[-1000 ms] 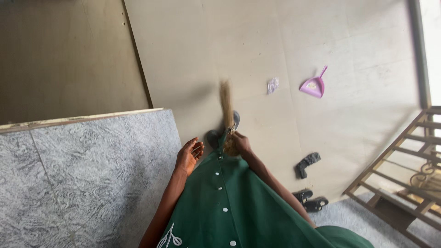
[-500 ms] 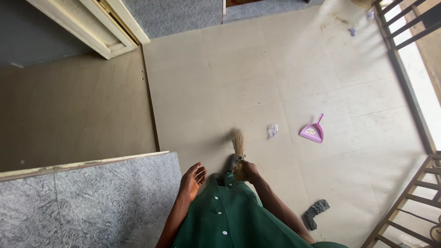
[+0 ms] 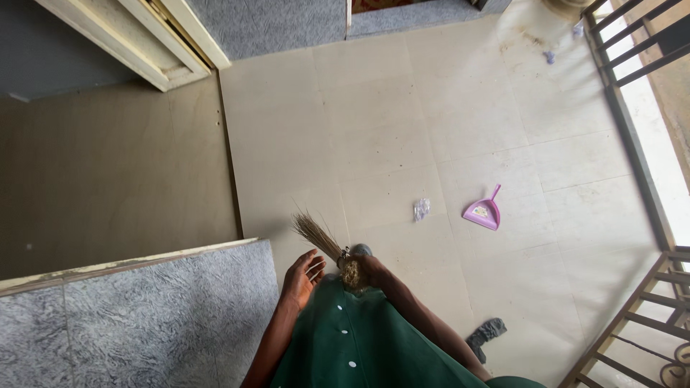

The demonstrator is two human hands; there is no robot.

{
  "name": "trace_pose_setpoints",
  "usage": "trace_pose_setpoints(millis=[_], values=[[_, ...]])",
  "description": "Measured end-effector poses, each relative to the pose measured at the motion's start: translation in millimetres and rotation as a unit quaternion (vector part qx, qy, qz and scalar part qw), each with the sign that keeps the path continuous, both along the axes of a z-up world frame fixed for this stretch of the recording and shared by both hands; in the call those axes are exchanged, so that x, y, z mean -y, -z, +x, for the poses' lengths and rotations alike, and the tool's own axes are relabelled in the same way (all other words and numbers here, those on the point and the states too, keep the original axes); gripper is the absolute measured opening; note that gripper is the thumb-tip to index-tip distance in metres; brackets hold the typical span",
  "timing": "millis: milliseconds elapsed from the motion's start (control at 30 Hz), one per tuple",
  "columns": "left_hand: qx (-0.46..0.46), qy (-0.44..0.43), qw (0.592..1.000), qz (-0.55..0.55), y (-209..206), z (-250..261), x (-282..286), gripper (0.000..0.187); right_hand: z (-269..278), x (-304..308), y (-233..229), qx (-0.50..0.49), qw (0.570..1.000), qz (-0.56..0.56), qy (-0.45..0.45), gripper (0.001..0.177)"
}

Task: The person sweeps debris from a balcony floor using a hand broom, moving scraps of paper and dust toward an open doorway and gathering them together.

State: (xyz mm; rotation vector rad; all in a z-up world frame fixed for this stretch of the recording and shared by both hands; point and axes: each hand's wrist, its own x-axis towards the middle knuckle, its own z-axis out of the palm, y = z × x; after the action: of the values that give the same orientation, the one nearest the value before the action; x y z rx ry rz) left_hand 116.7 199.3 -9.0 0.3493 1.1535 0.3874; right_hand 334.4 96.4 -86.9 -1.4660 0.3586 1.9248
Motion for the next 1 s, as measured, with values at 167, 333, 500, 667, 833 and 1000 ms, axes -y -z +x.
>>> trace_pose_setpoints(millis=[167,333,500,667,833,1000], values=[[0.001,-0.031,0.999,-0.015,13.1,-10.9,12.4,0.032,19.4,1.5,25.8,-0.024,0.991,-0.006,0.128,0.034],[-0.007,-0.050,0.998,-0.043,18.1,-23.3,19.5,0.029,16.9,15.0,38.4,0.227,0.972,-0.011,0.061,0.032],[-0.013,-0.066,0.997,-0.045,13.1,-10.6,16.4,0.027,8.3,48.8,31.4,0.270,0.957,0.054,-0.092,0.029],[-0.017,0.002,0.999,-0.038,7.7,5.1,6.6,0.026,42.7,35.0,52.1,0.085,0.995,0.010,0.042,0.032],[-0.023,0.045,0.998,-0.032,4.2,4.2,-15.0,0.026,54.3,19.9,60.0,0.053,0.988,-0.064,0.131,0.030],[-0.028,0.034,0.998,-0.045,14.5,-2.4,-45.8,0.027,22.6,10.6,21.9,0.101,0.968,0.021,0.226,0.025]])
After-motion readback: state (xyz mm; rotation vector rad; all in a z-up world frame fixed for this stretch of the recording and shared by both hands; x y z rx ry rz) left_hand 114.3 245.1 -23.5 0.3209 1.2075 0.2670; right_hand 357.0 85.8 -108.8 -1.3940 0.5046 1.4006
